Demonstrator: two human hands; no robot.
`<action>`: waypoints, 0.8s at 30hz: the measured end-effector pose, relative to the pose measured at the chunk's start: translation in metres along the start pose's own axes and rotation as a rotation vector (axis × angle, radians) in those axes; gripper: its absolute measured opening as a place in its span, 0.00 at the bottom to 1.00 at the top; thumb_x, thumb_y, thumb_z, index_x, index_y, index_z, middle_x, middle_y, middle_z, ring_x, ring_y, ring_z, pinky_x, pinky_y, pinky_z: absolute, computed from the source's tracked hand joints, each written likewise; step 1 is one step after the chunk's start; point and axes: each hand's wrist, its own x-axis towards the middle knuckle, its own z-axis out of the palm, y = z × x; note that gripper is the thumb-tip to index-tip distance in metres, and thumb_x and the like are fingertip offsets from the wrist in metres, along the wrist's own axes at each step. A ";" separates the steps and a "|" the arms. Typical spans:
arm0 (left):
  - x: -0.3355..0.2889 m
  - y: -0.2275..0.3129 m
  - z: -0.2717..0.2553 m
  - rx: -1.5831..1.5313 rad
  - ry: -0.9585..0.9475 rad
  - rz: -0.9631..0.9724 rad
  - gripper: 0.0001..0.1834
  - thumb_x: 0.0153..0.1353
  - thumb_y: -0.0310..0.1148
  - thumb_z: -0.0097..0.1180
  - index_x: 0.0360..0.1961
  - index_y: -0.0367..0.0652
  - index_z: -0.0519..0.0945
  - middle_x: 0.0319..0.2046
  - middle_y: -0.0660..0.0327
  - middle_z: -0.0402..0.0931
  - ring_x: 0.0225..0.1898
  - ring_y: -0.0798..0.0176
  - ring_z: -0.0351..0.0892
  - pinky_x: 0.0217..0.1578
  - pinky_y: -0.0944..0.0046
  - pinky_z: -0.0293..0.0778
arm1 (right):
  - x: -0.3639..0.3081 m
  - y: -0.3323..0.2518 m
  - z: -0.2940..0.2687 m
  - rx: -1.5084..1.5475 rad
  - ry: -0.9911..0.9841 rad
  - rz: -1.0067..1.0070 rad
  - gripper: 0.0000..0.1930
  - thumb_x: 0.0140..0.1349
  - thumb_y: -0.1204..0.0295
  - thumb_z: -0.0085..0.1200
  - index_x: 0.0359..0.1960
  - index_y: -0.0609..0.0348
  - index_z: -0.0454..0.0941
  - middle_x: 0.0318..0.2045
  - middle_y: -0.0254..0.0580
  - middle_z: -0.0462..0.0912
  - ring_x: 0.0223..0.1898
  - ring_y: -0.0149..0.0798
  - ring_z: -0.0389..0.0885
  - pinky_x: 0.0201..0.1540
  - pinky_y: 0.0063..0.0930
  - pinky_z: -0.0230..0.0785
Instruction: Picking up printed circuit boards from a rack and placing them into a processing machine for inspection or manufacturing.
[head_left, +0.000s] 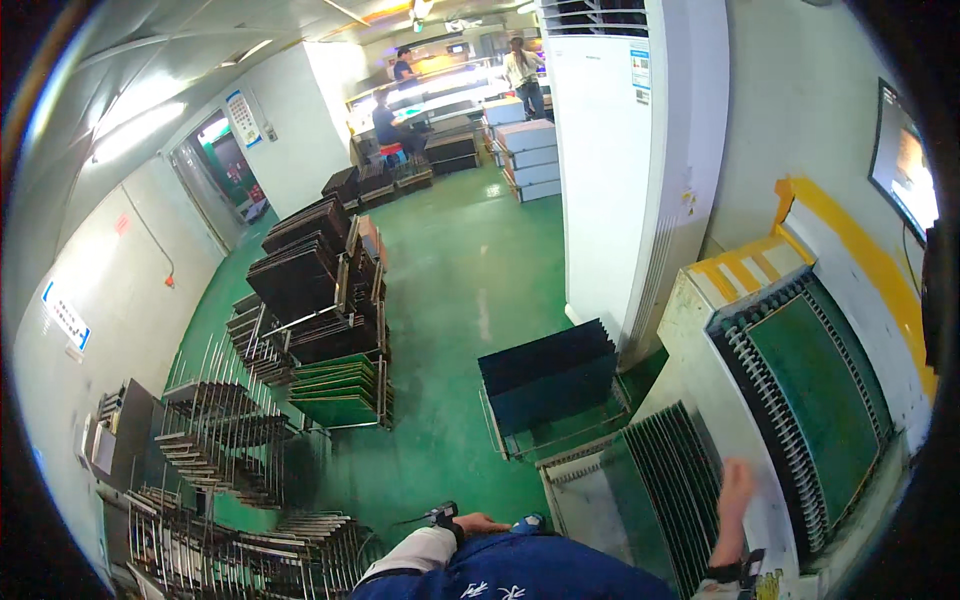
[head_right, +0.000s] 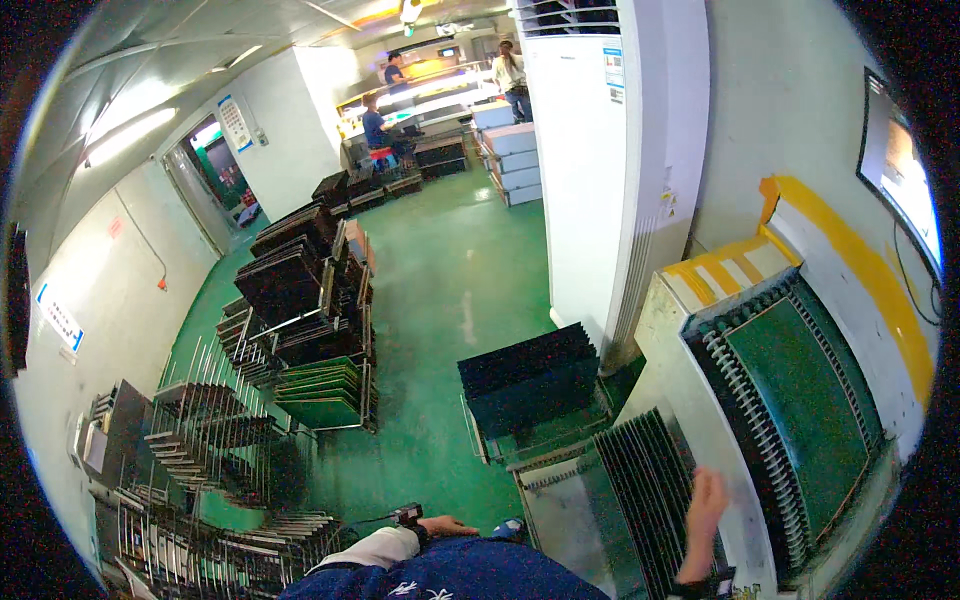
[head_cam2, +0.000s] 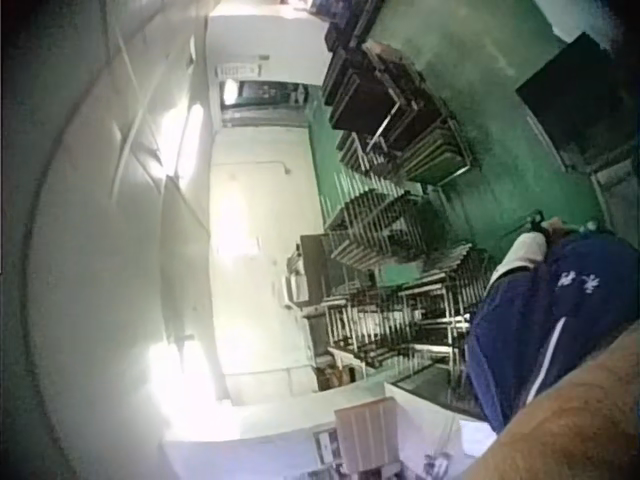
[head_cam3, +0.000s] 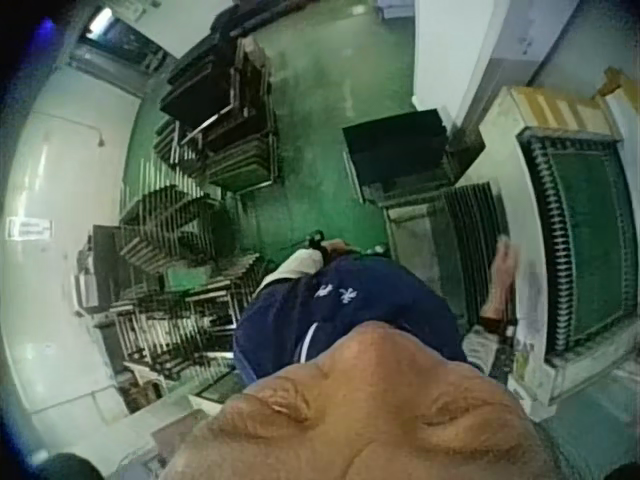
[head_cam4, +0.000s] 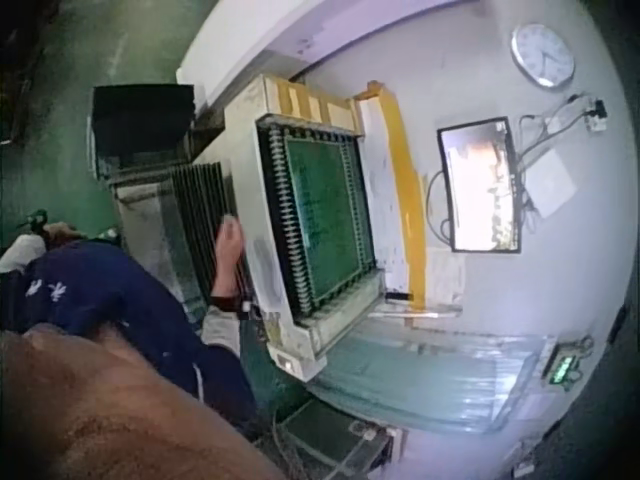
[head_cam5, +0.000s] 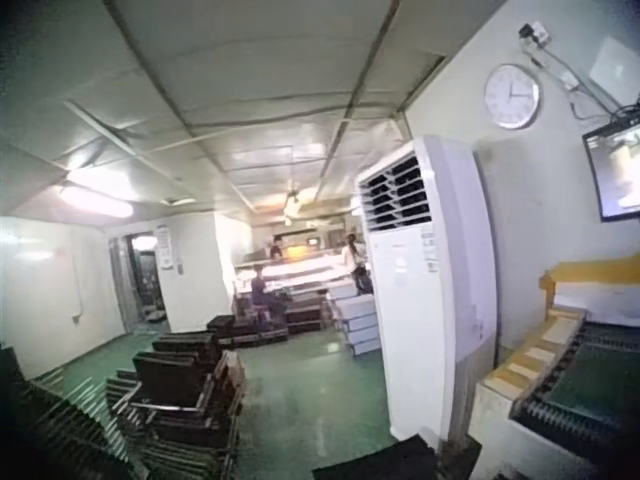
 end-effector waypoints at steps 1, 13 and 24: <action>0.002 0.003 -0.001 0.001 0.000 0.008 0.37 0.42 0.64 0.54 0.39 0.39 0.78 0.36 0.55 0.77 0.38 0.61 0.74 0.40 0.64 0.68 | -0.018 0.022 0.013 0.013 -0.051 0.024 0.09 0.57 0.72 0.46 0.34 0.66 0.74 0.27 0.41 0.76 0.31 0.32 0.73 0.38 0.25 0.65; 0.040 -0.054 0.009 0.134 0.060 -0.120 0.22 0.46 0.50 0.57 0.34 0.42 0.80 0.32 0.57 0.78 0.33 0.60 0.75 0.35 0.60 0.69 | -0.119 0.025 0.067 -0.403 -0.268 -0.029 0.16 0.45 0.79 0.53 0.39 0.64 0.71 0.38 0.47 0.70 0.43 0.48 0.66 0.46 0.38 0.60; 0.075 -0.078 0.013 0.268 0.193 0.135 0.15 0.45 0.39 0.48 0.28 0.39 0.78 0.30 0.47 0.75 0.33 0.48 0.74 0.35 0.58 0.70 | -0.116 0.027 0.078 -0.494 -0.275 0.035 0.13 0.46 0.78 0.54 0.36 0.62 0.70 0.34 0.46 0.67 0.40 0.50 0.66 0.42 0.41 0.60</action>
